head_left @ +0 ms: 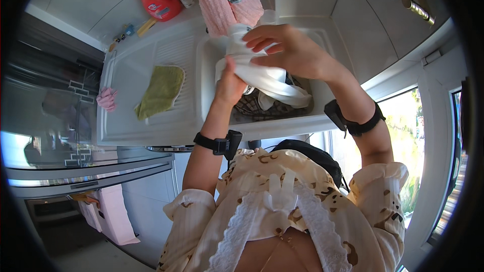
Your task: Washing clothes by hand in a sink.
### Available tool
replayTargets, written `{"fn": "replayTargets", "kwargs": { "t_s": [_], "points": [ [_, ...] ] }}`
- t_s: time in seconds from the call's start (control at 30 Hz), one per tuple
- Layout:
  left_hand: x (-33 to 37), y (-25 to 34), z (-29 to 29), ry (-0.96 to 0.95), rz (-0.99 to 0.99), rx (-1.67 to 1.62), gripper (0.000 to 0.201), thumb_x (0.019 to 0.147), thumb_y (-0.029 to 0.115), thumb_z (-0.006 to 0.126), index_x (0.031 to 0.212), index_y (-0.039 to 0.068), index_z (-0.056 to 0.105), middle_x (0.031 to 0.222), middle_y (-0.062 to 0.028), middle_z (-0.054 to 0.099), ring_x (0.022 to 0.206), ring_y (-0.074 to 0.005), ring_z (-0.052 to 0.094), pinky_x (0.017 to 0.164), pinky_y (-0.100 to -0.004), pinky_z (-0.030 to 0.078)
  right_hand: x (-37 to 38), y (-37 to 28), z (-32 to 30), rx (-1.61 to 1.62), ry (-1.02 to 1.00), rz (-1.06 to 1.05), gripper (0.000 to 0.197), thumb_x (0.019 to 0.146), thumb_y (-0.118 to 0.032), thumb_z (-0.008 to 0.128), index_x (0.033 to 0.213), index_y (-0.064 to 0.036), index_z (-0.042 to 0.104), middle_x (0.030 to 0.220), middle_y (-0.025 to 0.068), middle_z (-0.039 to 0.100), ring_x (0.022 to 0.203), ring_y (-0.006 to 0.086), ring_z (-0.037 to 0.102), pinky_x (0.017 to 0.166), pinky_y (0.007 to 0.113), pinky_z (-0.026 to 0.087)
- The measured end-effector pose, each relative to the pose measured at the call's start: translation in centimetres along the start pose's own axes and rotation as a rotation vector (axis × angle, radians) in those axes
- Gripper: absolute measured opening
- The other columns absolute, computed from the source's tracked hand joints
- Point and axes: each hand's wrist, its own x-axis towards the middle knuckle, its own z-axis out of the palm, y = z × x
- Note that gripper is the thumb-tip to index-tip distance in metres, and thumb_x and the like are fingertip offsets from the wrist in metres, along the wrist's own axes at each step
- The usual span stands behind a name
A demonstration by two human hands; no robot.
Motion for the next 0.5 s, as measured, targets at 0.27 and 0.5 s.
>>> {"fn": "replayTargets", "kwargs": {
  "t_s": [0.27,0.5],
  "points": [
    [1.0,3.8,2.7,0.063,0.031,-0.29,0.089,0.071,0.066,0.037,0.125,-0.004,0.025,0.126,-0.0162,0.033,0.116,-0.0308,0.032,0.097,-0.0412,0.024,-2.9,14.7,2.8,-0.15,0.23,0.194,0.023,0.073,-0.012,0.059,0.092,-0.0004,0.056,0.084,0.0111,0.058,0.083,0.0195,0.055,0.076,0.03,0.042],
    [1.0,7.5,1.1,0.152,0.052,-0.257,0.075,0.076,0.054,0.039,0.123,-0.003,0.03,0.124,-0.0161,0.036,0.115,-0.0311,0.034,0.097,-0.0429,0.023,-4.0,11.8,-0.5,0.029,0.144,0.346,0.021,0.074,-0.015,0.06,0.087,0.0008,0.054,0.076,0.0103,0.056,0.071,0.0172,0.05,0.069,0.029,0.04]
  ]
}}
